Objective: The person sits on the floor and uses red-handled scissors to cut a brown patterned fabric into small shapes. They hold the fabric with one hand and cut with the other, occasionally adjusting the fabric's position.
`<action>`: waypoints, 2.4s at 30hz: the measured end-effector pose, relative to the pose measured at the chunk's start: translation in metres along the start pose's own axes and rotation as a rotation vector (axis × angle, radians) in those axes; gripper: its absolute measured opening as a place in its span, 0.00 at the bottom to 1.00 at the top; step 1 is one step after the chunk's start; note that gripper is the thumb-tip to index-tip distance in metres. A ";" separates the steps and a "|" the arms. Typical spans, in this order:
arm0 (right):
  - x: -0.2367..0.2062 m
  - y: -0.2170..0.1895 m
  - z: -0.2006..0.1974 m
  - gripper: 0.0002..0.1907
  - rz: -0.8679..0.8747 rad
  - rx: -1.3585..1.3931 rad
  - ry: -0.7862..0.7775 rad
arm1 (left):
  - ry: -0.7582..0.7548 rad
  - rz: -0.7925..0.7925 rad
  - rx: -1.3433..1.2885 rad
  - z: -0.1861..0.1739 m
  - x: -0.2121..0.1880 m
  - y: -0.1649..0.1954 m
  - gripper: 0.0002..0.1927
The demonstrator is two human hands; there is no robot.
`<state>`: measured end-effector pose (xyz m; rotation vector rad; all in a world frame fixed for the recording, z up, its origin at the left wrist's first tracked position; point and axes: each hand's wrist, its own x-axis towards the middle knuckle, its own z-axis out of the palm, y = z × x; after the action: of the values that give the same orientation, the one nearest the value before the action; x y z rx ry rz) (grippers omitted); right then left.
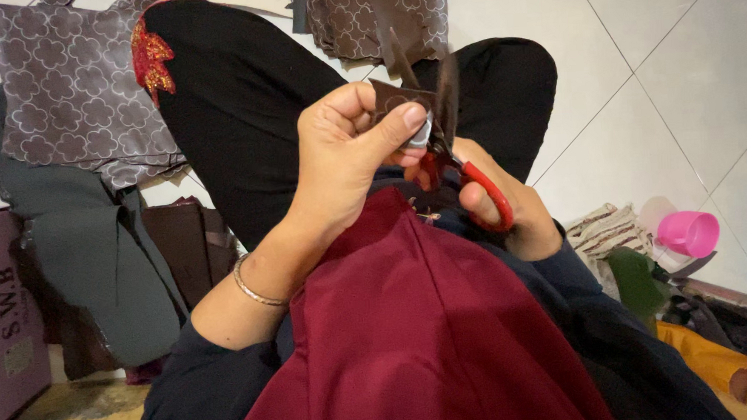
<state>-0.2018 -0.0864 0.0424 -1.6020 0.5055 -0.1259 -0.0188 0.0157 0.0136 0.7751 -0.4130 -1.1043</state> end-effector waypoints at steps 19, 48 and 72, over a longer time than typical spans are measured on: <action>0.013 0.019 -0.022 0.54 -0.100 -0.256 -0.121 | -0.066 -0.015 -0.001 -0.003 0.002 0.006 0.07; 0.019 0.013 -0.029 0.53 -0.118 -0.295 -0.095 | -0.134 -0.036 0.071 -0.005 0.007 0.018 0.07; 0.002 0.049 -0.032 0.41 -0.241 -0.426 0.153 | -0.092 0.125 0.200 -0.008 0.003 0.033 0.13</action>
<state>-0.2238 -0.1177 -0.0023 -2.0800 0.4760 -0.3423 0.0088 0.0229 0.0326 0.8641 -0.6489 -0.9940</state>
